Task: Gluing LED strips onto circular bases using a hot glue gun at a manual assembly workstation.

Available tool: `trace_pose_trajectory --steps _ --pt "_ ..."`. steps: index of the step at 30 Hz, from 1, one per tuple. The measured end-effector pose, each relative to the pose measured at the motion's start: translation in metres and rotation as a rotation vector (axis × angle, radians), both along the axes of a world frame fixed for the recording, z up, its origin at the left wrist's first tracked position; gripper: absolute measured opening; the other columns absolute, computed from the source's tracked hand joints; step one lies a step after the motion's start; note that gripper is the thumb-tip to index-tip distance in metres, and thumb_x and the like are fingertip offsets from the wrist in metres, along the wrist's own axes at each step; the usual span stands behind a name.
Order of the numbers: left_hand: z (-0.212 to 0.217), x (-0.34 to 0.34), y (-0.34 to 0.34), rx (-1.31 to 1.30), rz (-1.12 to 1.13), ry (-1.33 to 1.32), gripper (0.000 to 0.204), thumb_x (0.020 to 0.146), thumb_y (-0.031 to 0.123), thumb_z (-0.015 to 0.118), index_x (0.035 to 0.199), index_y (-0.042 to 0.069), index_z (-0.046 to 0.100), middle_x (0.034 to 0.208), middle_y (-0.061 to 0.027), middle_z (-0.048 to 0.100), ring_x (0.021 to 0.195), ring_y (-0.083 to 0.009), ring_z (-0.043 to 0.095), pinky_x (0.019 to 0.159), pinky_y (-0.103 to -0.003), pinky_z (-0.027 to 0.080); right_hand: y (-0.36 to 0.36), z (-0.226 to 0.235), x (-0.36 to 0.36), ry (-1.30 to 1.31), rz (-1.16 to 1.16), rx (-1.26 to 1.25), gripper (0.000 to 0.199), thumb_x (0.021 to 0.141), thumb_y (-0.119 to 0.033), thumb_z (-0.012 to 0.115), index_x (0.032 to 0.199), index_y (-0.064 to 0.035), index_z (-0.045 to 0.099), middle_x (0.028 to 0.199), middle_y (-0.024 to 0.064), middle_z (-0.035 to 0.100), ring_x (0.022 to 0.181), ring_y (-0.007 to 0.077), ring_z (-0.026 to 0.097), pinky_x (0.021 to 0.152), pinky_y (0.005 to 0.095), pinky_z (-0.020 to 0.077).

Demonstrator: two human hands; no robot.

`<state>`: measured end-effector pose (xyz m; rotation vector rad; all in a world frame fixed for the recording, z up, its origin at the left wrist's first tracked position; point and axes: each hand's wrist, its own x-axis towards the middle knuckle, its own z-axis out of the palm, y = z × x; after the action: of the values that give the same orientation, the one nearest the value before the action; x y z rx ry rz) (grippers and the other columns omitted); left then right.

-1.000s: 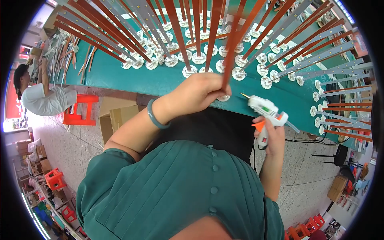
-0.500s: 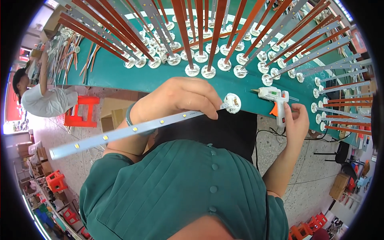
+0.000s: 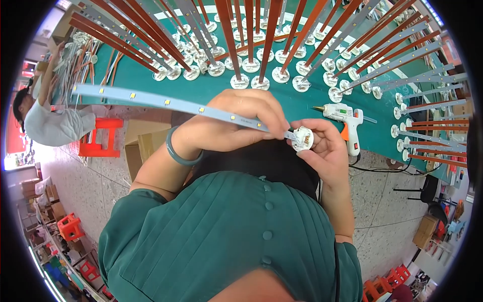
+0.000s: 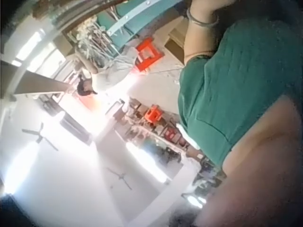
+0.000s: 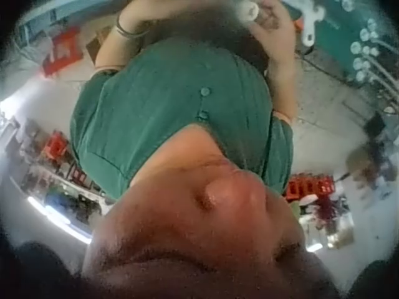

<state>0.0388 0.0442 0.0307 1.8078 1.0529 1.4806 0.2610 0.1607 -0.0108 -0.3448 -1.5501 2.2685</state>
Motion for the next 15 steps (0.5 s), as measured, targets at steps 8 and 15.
trace_pose_trajectory --steps 8,15 --pt "-0.028 0.029 -0.001 -0.285 0.081 -0.320 0.056 0.075 -0.009 0.073 0.126 0.001 0.052 0.112 -0.0081 0.059 0.102 -0.0161 0.061 0.091 -0.031 0.050 -0.005 -0.010 -0.008 0.088 -0.145 0.248 0.050 0.077 0.010 0.074 0.120 0.0030 0.050 0.125 0.0157 0.055 0.108 0.0193 0.061 0.093 0.0316 0.0508" --pt "-0.025 0.025 -0.009 -0.337 0.144 -0.369 0.044 0.085 0.003 0.072 0.125 0.002 0.054 0.107 -0.0053 0.059 0.102 -0.0123 0.060 0.088 -0.029 0.051 -0.014 -0.011 -0.005 -0.041 -0.232 0.275 0.060 0.071 0.013 0.071 0.125 0.0027 0.045 0.125 0.0173 0.053 0.114 0.0230 0.057 0.099 0.0343 0.0465"
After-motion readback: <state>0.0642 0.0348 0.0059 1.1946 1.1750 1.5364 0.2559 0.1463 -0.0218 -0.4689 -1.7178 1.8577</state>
